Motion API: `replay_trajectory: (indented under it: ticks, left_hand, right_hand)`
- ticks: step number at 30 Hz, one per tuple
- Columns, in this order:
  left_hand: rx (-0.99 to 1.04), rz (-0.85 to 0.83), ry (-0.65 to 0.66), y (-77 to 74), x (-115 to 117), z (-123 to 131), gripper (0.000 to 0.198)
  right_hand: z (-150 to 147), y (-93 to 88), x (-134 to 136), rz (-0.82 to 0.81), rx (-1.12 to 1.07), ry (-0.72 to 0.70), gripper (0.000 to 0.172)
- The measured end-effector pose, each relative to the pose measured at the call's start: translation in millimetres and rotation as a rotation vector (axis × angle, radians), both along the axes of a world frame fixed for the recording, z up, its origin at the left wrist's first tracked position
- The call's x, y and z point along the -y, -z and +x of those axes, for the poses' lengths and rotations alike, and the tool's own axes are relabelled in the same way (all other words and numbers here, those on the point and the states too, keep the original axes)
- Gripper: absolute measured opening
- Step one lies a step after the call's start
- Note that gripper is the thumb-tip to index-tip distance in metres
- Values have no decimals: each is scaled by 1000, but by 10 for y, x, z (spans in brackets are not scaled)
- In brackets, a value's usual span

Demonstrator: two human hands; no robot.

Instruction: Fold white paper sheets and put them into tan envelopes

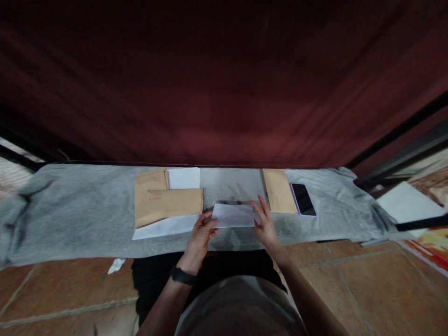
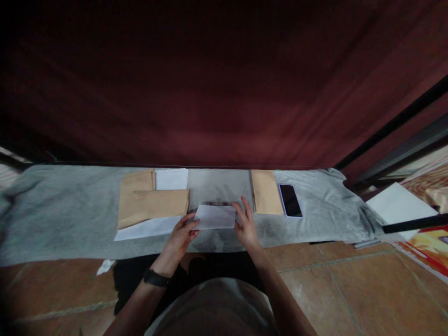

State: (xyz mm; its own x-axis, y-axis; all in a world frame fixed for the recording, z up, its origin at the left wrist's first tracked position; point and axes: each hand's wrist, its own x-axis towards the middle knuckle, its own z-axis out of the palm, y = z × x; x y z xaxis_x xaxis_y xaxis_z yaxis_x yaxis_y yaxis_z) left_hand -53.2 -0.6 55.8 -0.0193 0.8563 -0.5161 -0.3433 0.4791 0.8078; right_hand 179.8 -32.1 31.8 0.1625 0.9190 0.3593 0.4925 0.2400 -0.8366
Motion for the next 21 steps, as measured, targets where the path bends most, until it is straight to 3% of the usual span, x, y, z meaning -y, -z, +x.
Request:
replay_trajectory:
  ticks: [4,7,10,13,18,21]
  left_hand:
    - [154,25,33,-128,-10,19,48]
    - [202,36,108,-128,-46,14,40]
    - [-70,133,151,-29,-66,-3,40]
    - [-416,248,214,104,-82,-11,27]
    - [-549,241,222,247,-152,52,18]
    - [-592,215,237,284,-178,110,14]
  right_hand:
    - [64,-121,-22,-19,139,-100,22]
    - [-4,-128,-84,-160,6,23,34]
    - [-120,-55,-123,-251,-190,87,41]
    - [-195,50,-123,-321,-283,97,41]
    - [-184,189,-100,-307,-23,203,35]
    - [-158,238,-93,-262,203,261,41]
